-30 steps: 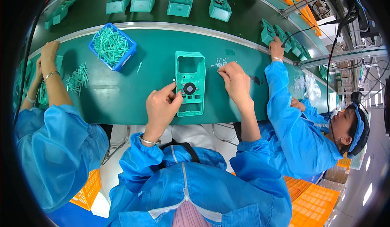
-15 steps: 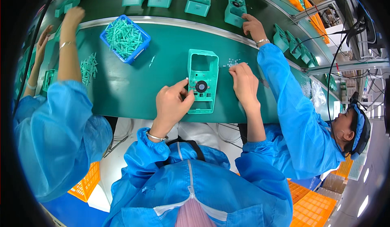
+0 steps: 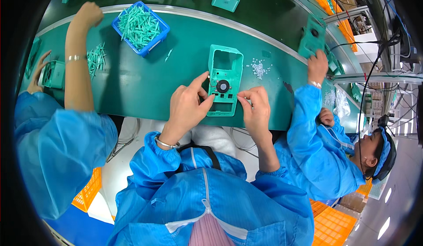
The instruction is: The person assembles plastic components and a PCB module into a green electronic housing by hand, then secures them with screws.
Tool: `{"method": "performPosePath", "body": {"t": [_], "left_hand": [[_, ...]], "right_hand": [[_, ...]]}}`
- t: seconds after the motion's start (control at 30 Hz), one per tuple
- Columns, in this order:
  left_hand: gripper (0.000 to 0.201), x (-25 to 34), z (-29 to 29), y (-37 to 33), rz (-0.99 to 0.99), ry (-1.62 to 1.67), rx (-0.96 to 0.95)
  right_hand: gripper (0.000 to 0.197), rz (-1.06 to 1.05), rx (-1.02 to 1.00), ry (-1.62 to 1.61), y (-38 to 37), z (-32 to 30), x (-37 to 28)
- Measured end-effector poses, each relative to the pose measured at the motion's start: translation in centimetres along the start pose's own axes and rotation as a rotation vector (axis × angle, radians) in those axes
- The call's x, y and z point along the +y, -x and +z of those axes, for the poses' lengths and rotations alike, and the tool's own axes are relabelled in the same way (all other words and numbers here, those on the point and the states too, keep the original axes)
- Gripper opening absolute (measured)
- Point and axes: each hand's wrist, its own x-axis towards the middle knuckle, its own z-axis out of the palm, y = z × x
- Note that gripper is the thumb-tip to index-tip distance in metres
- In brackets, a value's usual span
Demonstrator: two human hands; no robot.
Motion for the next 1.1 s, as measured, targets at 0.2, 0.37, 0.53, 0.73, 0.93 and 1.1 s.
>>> {"method": "performPosePath", "body": {"t": [0.2,0.37,0.53,0.73,0.93,1.1], "left_hand": [[0.084,1.2,1.8,2.3,0.055,-0.115,0.091],[0.07,5.4,-0.9,3.8,-0.125,-0.074,-0.242],[0.018,5.5,-5.6,-0.8,0.195,-0.446,-0.147],[0.017,2.4,-5.9,-7.5,0.761,-0.593,-0.252],[0.016,3.6,-4.2,-6.2,0.742,-0.509,-0.381],[0.026,3.4,-2.1,-3.2,0.628,-0.337,-0.29]], "right_hand": [[0.01,0.085,0.014,-0.129,2.1,2.0,-0.5],[0.01,0.066,0.093,-0.214,1.5,2.1,0.8],[0.01,0.024,-0.03,-0.251,0.0,1.0,1.9],[0.008,0.143,0.054,-0.353,0.2,-0.2,0.1],[0.007,0.244,0.124,-0.299,1.6,-0.5,0.0],[0.008,0.246,0.119,-0.212,1.3,-0.2,0.2]]}}
